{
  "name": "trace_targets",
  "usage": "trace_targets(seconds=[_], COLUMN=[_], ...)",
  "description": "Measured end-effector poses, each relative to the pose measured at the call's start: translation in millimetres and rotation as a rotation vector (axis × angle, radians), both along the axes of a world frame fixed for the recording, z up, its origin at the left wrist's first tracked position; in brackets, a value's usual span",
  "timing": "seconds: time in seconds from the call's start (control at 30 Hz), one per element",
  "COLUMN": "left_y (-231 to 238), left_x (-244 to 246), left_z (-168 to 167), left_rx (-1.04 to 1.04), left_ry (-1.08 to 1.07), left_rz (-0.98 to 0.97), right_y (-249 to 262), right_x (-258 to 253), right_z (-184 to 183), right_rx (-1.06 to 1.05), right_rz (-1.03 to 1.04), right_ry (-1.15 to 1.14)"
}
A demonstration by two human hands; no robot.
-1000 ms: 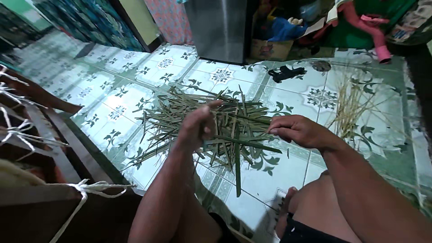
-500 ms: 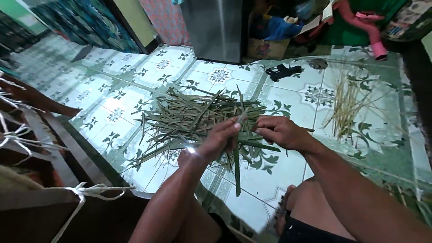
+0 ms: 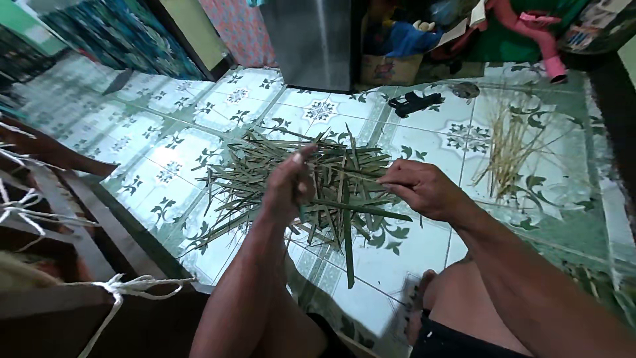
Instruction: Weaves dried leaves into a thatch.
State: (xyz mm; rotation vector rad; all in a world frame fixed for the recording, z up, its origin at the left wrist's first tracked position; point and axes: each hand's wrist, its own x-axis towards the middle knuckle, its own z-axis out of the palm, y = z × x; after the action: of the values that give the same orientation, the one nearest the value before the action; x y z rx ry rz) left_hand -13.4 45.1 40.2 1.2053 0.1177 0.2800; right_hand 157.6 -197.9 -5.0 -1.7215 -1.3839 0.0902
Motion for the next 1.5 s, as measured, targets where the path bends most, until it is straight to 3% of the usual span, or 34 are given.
trace_targets(seconds=[0.2,0.37,0.57,0.73,0.97,1.03,1.17,1.3,1.37,1.5], left_y=[-12,8,-16,15,-1,20,61,70,51,-12], left_x=[-2,-7,-2,-10,-8,-16,-37,-38,-30,-4], left_z=[-11,0,-6,4,2,10,15,2,-7,-20], left_rx=[0.021,-0.050,0.014,-0.063,-0.003,-0.011,-0.056,-0.076,0.005,0.248], left_ry=[0.113,-0.006,0.120,-0.038,0.031,-0.064,-0.199,-0.150,-0.042,0.224], left_rz=[-0.037,0.010,-0.035,0.067,-0.002,0.072,0.438,0.628,0.499,0.011], right_y=[4,3,5,-4,-5,-10,-17,-11,-1,20], right_x=[0,1,1,8,8,12,25,22,14,-8], right_z=[-3,-2,-3,-4,-4,-4,-8,-6,-5,-8], right_rx=[-0.005,0.012,-0.011,-0.014,-0.034,-0.048,-0.093,-0.161,-0.166,-0.145], right_rz=[0.020,0.036,0.031,0.041,0.047,0.028,-0.052,-0.193,-0.205,-0.079], right_ry=[-0.013,0.012,0.016,0.038,0.060,0.062,0.109,0.272,0.323,0.332])
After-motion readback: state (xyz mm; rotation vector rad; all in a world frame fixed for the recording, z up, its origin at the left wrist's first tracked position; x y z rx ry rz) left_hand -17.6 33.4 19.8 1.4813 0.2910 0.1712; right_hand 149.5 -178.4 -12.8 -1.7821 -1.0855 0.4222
